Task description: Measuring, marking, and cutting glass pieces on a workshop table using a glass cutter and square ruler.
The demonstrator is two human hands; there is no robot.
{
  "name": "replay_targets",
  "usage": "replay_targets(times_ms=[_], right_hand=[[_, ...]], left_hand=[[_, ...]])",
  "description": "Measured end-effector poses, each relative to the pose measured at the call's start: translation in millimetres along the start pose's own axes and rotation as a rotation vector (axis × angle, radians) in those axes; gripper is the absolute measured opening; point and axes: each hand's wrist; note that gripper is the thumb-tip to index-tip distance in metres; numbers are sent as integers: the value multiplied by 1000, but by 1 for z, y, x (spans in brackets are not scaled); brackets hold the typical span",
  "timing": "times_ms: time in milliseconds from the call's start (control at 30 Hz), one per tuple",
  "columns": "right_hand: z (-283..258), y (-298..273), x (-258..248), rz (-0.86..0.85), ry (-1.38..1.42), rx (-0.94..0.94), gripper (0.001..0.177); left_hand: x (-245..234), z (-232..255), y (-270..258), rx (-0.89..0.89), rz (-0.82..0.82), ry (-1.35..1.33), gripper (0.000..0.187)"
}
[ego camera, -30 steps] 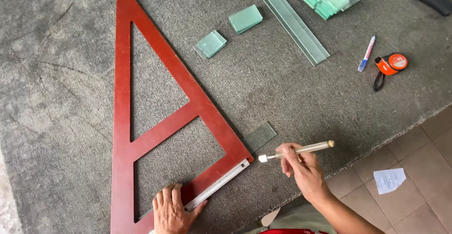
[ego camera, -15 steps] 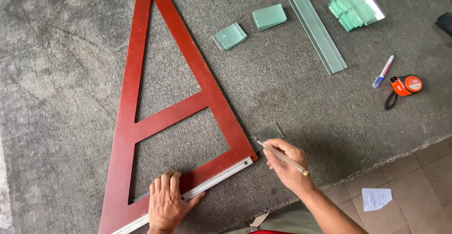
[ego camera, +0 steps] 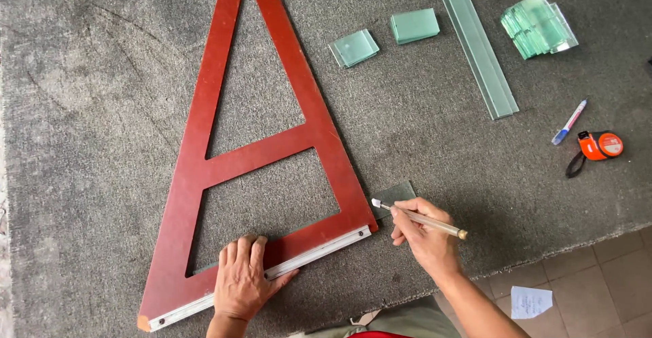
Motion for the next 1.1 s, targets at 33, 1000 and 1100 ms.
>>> replay_targets(times_ms=[33,1000,1100], right_hand=[[0,-1,1,32,-3,24,17],[-3,-3,2,-173,-288,-541,18],[9,-17,-7,-148,-291,-559,21]], left_hand=[[-1,1,1,-2,-11,10,88],[-1,3,-5,51,114,42,82],[0,1,-5,49,140,54,82]])
Point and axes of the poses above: each hand's wrist, its own y-axis towards the middle knuckle, its own x-axis out of the palm, z = x × y, and after that the axes turned 15 degrees about z, right-handed
